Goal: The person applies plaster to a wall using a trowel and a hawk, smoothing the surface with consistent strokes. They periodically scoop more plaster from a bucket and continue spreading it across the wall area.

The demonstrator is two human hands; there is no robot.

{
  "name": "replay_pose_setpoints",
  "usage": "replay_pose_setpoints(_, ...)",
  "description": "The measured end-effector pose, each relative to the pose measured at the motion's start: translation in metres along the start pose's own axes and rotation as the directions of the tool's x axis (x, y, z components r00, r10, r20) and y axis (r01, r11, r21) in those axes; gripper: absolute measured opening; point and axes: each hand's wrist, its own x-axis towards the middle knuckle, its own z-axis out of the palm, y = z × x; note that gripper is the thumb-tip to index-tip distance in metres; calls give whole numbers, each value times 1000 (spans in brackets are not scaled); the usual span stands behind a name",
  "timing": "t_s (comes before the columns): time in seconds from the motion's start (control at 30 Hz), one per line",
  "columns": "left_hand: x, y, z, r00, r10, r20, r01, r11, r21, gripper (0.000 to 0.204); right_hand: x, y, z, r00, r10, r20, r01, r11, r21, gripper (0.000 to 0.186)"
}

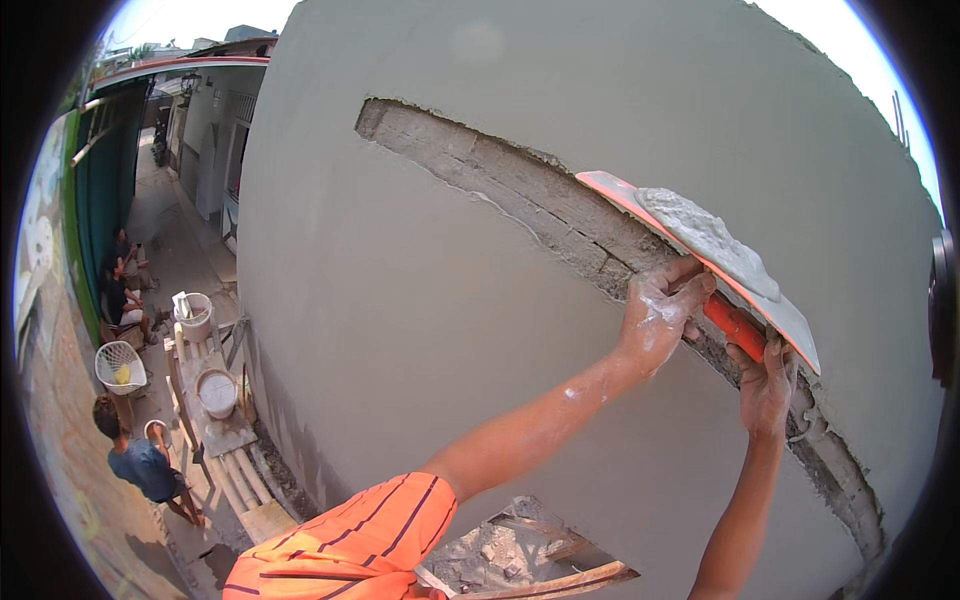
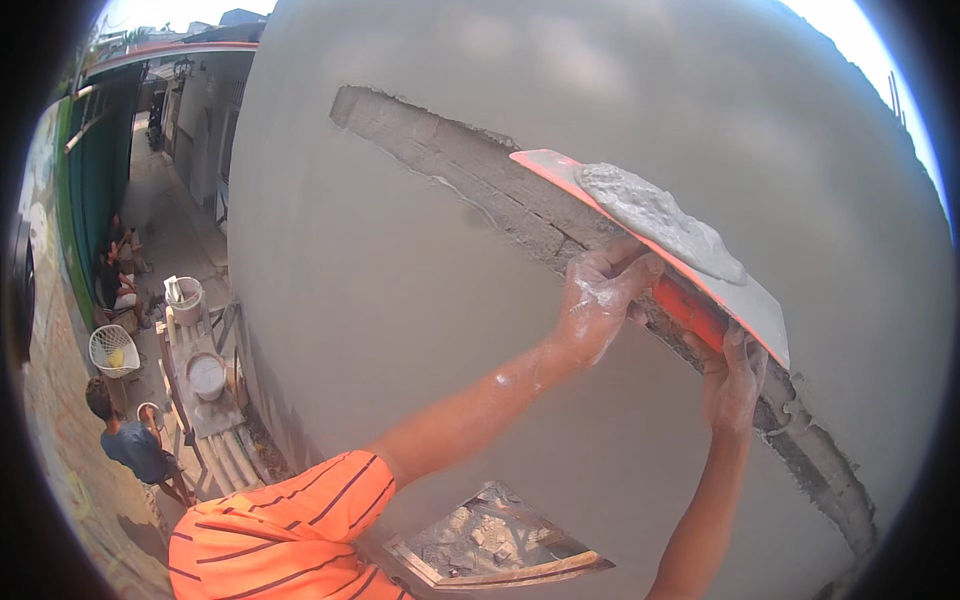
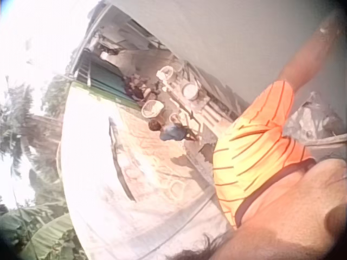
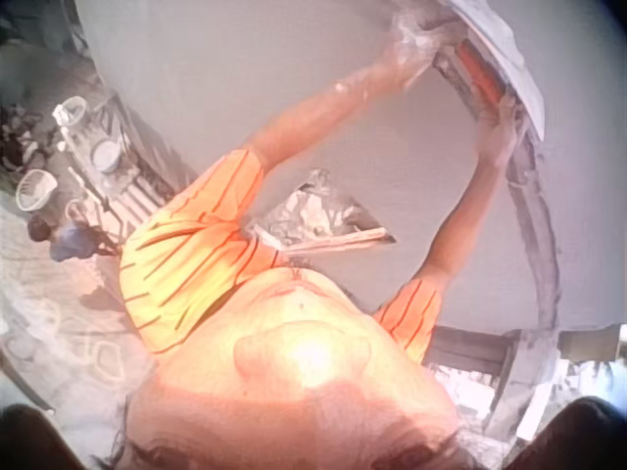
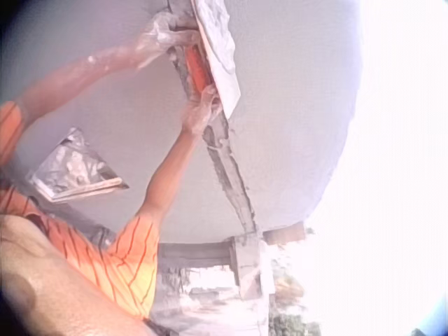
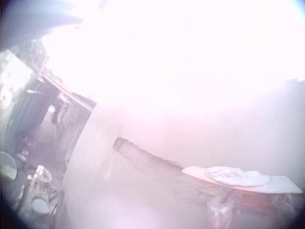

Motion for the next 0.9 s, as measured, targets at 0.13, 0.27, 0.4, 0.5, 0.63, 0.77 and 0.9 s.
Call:
replay_pose_setpoints(0.13,11,9,-29,1000,9,-19,-9,999,-33,34,13,5,32,1000,19,23,-19,999,-40,48)
replay_pose_setpoints(0.27,16,27,-49,998,-4,-69,1,999,-33,37,23,6,58,997,70,-23,-73,968,-240,49)
replay_pose_setpoints(0.4,23,40,-71,993,1,-115,-1,1000,-2,42,27,3,95,992,126,-4,-118,914,-388,55)
replay_pose_setpoints(0.5,30,45,-84,993,23,-118,-20,1000,19,43,38,8,105,992,124,19,-105,900,-423,59)
replay_pose_setpoints(0.63,37,43,-93,991,23,-133,-18,999,43,41,47,20,102,991,123,61,-84,897,-435,62)
replay_pose_setpoints(0.77,50,48,-101,994,40,-99,-34,997,66,44,55,19,111,996,63,63,-14,806,-591,60)
replay_pose_setpoints(0.9,51,51,-99,985,54,-162,-37,994,106,41,58,-8,116,994,82,72,32,414,-910,52)
